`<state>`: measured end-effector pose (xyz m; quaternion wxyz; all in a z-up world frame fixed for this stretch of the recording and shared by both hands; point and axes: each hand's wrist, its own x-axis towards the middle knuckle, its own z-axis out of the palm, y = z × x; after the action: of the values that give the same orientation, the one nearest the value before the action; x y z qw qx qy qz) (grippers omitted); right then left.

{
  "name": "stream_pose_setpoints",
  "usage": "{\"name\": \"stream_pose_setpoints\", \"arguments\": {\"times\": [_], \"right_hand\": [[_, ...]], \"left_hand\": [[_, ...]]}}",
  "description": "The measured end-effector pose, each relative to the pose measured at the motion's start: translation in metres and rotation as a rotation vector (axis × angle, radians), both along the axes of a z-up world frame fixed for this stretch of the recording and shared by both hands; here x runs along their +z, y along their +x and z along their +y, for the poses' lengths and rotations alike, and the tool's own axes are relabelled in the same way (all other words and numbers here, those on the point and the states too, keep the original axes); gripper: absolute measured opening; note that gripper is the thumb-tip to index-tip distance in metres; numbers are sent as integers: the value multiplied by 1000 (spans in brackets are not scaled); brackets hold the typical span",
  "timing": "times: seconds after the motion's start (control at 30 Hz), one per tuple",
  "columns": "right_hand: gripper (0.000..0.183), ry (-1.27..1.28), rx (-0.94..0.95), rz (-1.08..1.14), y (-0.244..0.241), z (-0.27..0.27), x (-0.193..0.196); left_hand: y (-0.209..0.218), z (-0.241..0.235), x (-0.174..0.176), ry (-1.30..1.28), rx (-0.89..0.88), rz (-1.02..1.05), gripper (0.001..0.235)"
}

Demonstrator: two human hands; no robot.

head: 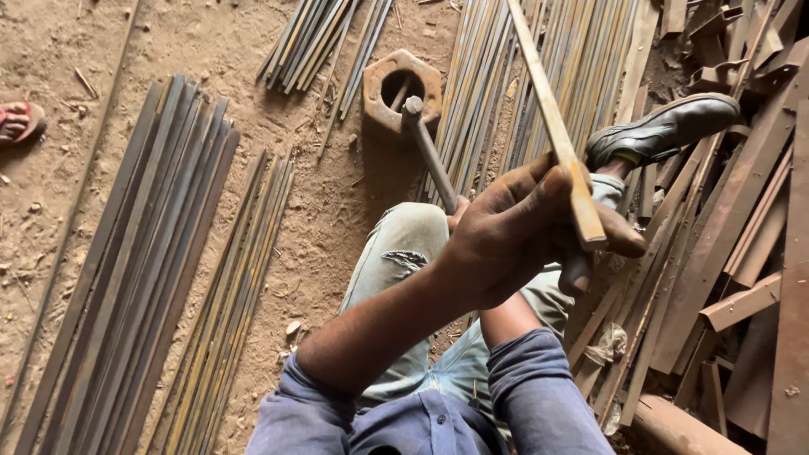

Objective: The person sits on the ground and uses a hammer to repeatedly strike the tip of a long metal rod, which is positioned vertically in a hexagonal metal holder. The person holds the rod with one hand and swings the hammer with the other to shape the metal tip.

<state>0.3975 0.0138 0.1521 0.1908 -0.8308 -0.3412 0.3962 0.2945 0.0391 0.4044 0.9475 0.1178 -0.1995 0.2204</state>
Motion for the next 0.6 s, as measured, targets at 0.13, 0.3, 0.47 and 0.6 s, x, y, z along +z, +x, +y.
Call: {"name": "stream_pose_setpoints", "arguments": {"times": [0.13,0.3,0.47,0.6], "right_hand": [[50,13,-16,9,2,4,5],[50,-1,-22,18,4,0,12],[49,-14,-17,26,2,0,18],[49,-25,-22,32,0,-1,18]], "left_hand": [[-9,-3,-2,-15,-3,86,31],[-10,-12,-3,-53,-29,199,37],[0,-14,3,-88,-24,75,40],[8,-15,13,-35,74,163,48]]}}
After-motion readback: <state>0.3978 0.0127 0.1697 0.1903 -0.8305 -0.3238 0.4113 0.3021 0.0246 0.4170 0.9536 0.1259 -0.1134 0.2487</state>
